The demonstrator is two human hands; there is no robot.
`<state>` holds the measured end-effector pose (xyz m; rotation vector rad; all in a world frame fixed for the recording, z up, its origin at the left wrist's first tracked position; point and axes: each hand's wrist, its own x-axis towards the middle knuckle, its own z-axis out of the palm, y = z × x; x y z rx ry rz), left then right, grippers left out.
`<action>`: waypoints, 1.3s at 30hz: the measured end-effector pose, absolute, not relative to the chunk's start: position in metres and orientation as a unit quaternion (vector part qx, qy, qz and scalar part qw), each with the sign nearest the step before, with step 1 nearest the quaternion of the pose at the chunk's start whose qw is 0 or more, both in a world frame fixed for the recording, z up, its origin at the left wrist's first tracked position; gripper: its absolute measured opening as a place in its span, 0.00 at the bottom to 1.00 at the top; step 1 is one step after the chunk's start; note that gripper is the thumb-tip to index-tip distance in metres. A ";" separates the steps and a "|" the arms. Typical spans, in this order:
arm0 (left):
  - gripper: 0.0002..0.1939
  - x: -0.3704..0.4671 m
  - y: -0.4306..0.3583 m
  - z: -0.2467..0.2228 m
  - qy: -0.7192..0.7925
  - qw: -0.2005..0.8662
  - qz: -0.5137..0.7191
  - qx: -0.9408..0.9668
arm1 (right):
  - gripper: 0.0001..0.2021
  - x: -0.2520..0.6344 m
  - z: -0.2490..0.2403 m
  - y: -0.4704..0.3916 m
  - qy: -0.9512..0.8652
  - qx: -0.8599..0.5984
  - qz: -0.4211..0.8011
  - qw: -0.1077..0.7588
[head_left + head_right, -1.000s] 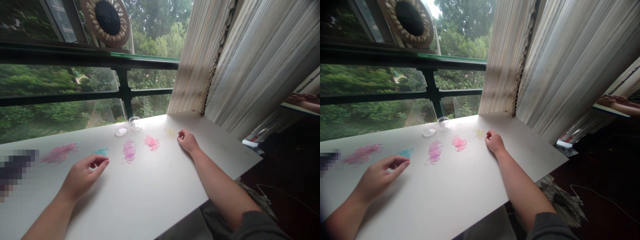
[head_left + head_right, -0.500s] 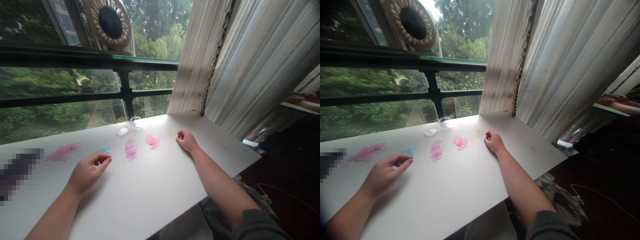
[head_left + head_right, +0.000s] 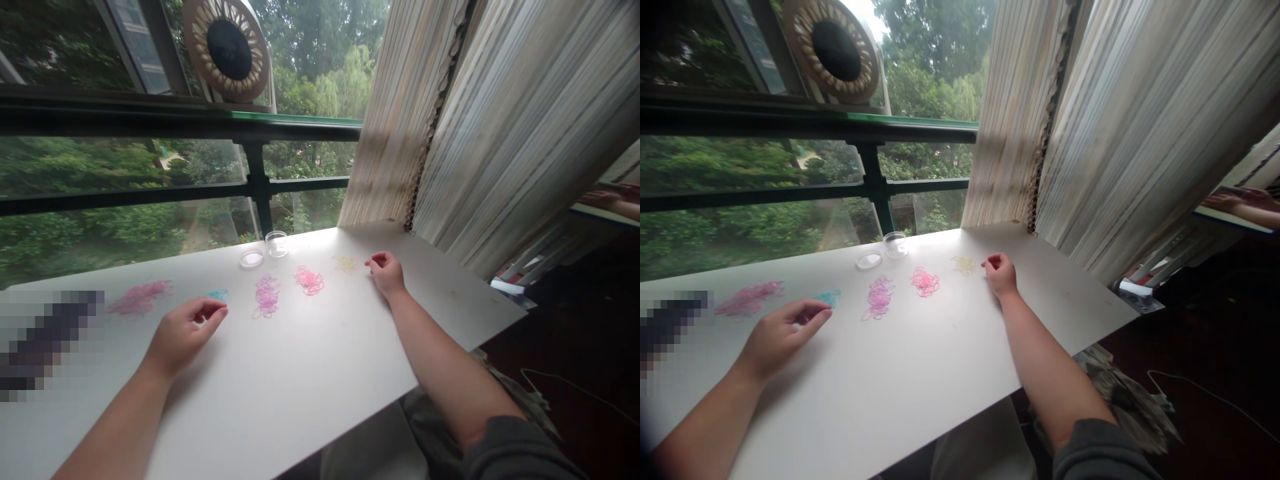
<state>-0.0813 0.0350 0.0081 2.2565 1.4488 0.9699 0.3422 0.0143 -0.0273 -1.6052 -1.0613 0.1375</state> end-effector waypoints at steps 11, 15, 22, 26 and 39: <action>0.18 -0.179 0.057 0.014 0.681 0.066 0.430 0.589 | 0.08 0.297 -0.025 -0.008 -0.589 -0.604 0.157 0.513; 0.15 -0.196 0.057 0.003 0.742 0.072 0.343 0.571 | 0.09 0.248 -0.015 -0.021 -0.762 -0.514 0.209 0.333; 0.11 -0.177 0.062 -0.010 0.756 0.073 0.301 0.577 | 0.08 0.179 0.009 -0.024 -0.851 -0.426 0.289 0.106; 0.13 -0.170 0.065 -0.009 0.774 0.061 0.275 0.567 | 0.09 0.165 0.007 -0.017 -0.847 -0.446 0.277 0.085; 0.10 -0.168 0.073 -0.011 0.805 0.030 0.275 0.524 | 0.12 0.175 -0.006 -0.017 -0.785 -0.453 0.390 0.161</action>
